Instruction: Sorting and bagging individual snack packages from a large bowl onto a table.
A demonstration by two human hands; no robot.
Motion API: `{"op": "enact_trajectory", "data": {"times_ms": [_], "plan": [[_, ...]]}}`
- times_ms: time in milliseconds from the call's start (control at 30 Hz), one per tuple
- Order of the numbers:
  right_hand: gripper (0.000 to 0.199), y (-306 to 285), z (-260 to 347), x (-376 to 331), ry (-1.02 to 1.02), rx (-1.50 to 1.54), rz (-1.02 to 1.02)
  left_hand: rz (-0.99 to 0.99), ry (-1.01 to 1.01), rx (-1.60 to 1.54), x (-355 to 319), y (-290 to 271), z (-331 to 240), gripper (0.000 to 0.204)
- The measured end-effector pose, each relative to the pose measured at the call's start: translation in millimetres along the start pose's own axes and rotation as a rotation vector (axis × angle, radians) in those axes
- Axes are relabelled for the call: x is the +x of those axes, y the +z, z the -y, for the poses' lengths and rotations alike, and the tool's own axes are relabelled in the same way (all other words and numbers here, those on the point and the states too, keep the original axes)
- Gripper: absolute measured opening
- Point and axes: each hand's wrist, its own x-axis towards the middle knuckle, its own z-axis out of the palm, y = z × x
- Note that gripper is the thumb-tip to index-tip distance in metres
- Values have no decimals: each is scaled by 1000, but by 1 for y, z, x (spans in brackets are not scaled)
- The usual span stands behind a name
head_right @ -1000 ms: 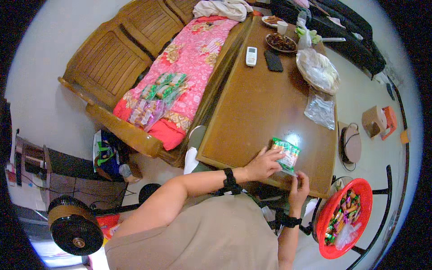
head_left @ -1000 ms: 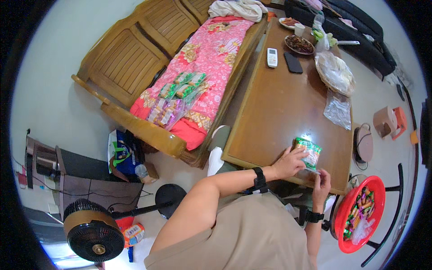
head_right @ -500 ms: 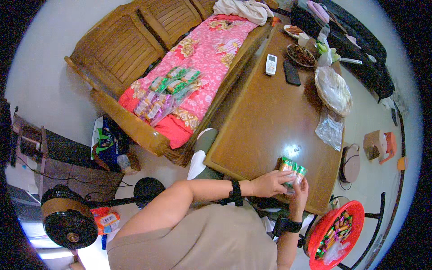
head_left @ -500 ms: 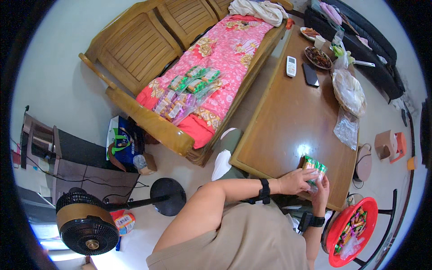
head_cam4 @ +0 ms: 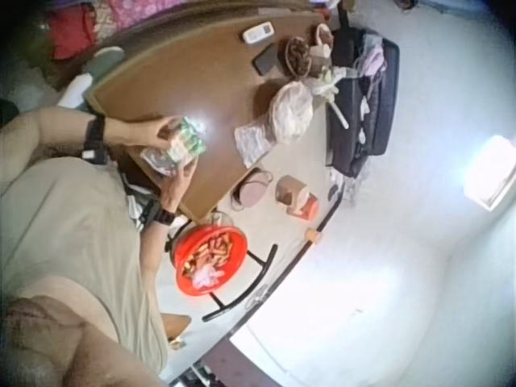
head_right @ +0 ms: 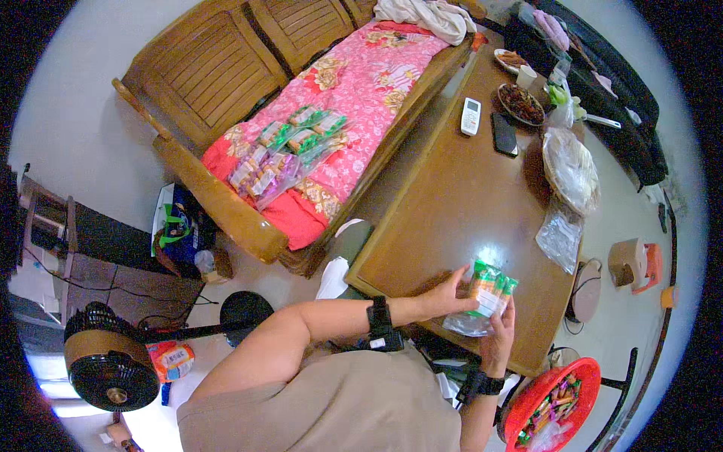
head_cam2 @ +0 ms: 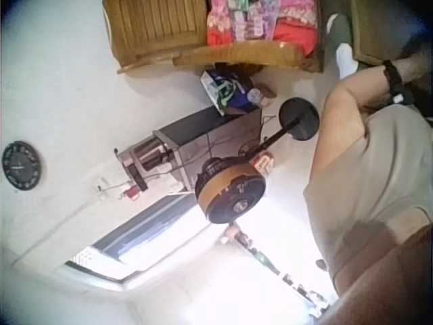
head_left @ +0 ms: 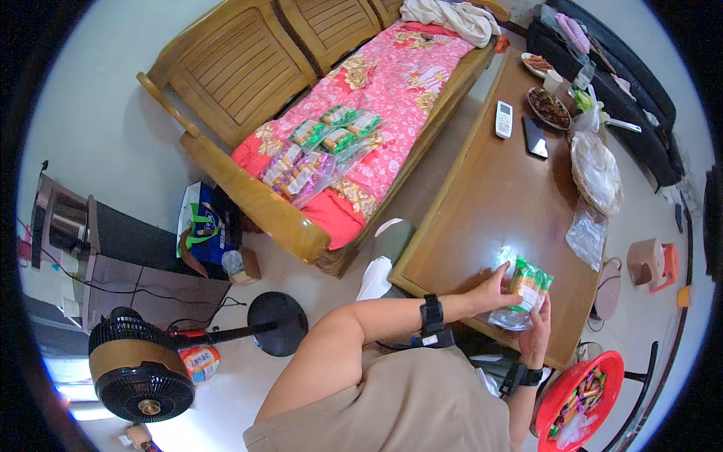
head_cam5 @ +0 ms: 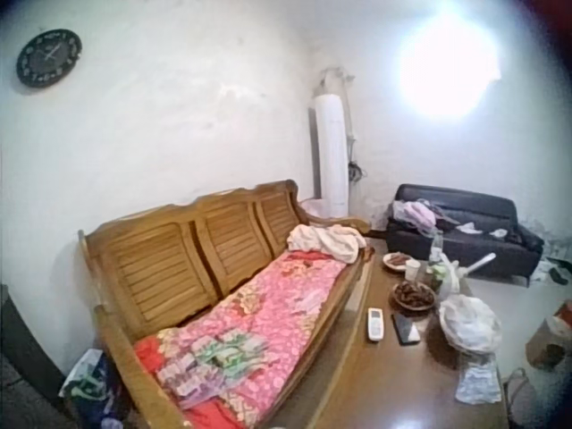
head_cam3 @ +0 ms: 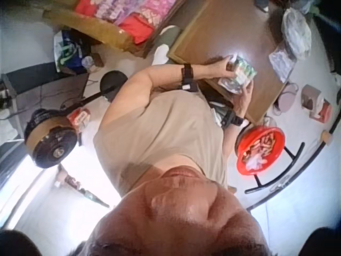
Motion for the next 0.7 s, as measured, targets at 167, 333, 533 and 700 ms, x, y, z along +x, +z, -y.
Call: {"op": "enact_trajectory", "data": {"times_ms": [167,333,533,700], "plan": [[66,31,-2,22,-72,-121,53,129,-251,-519,21,-12,-11,62],[67,46,-7,39,-167,-380,70,-16,-185,-487,48,-31,12,47],[65,37,-6,36,-87,-564,45,-241,-113,-566,103,-113,-20,43],[63,20,-20,21,-200,-896,-38,-537,220,-666,135,-226,-74,34]]}}
